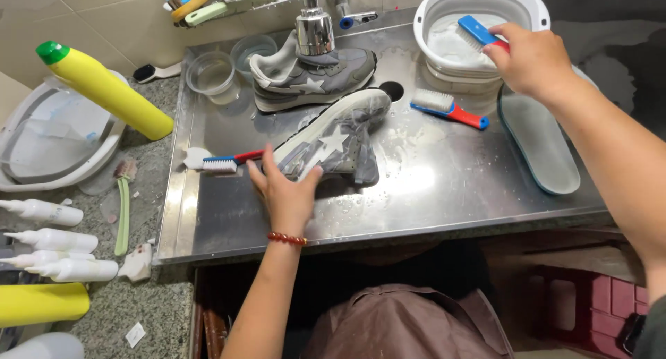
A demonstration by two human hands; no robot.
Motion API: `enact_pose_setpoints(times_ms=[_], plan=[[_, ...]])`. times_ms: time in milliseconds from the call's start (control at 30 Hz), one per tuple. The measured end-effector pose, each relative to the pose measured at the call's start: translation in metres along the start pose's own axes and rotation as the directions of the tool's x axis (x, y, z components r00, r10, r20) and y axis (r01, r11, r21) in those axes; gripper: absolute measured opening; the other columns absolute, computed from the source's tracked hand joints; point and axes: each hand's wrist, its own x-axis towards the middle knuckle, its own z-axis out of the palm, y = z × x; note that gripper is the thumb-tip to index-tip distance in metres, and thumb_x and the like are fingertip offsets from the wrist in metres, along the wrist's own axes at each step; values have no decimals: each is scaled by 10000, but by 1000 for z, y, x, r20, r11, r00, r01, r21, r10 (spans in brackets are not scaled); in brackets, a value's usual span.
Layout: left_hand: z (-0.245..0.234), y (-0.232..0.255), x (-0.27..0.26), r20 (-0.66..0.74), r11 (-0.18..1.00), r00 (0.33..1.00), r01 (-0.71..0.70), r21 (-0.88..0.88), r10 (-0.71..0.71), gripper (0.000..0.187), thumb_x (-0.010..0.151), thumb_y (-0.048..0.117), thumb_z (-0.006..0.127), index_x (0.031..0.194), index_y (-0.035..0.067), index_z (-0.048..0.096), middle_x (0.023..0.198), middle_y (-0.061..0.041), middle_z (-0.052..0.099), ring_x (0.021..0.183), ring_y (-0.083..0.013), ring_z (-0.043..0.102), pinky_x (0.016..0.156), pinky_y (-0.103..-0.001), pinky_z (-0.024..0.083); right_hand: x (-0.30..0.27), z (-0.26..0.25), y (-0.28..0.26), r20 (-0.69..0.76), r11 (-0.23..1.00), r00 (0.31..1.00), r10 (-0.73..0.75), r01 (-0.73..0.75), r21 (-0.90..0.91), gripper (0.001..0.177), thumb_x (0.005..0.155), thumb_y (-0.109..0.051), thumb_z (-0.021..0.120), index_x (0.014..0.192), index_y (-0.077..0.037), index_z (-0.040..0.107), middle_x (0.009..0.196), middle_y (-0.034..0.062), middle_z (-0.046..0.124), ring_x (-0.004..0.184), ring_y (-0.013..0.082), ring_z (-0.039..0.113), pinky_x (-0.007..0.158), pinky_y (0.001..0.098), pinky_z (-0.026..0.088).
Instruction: Scrubbing and washing sneakers at a sink using brushes and cleaning solution.
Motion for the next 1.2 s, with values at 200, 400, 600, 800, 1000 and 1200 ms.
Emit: enact_pose_setpoints(times_ms=[200,400,600,800,1000,1200], plan=[[-14,47,17,394,700,888,-438,564,237,978,640,338,896,1511,255,459,1579,-156,325,1507,-422,167,1127,-695,105,87,68,48,305,978,932,195,-159,-138,449,967,-358,691,1383,-190,665,1277,194,684,1197,414,613,1009,487,476],[-3,9,65,406,765,818,-548,338,406,550,833,285,673,1375,195,644,1229,-184,651,1145,-391,620,977,-489,480,117,101,83,449,968,861,241,-184,-168,544,857,-183,739,1383,-309,677,1356,160,653,1257,382,591,1064,451,470],[30,-71,108,385,985,918,-34,-171,99,323,954,265,610,1051,-16,736,934,-142,707,880,-274,632,773,-379,484,102,41,53,172,995,982,71,-58,-83,478,978,-337,703,1451,-274,664,1227,180,739,1132,390,676,1019,474,516],[28,-49,68,551,694,831,440,-569,-76,346,956,278,572,917,-31,722,887,-62,734,797,-142,642,750,-310,509,65,18,28,101,959,970,222,-198,-204,432,1011,-365,590,1437,-328,658,1221,178,699,1119,441,639,922,526,512],[66,-77,55,441,739,897,299,-604,-2,352,980,251,568,1014,-71,706,948,-134,713,849,-191,634,759,-347,512,25,19,-19,141,922,970,199,-235,308,383,1017,-388,710,1151,-33,768,763,136,661,672,210,585,604,394,458],[71,-22,3,285,983,957,96,-155,-49,467,924,337,575,1249,2,574,1076,-267,711,1047,-401,686,893,-438,514,-82,50,-160,402,708,913,71,-330,624,410,792,-380,836,719,-13,671,608,28,612,496,117,586,457,309,495]])
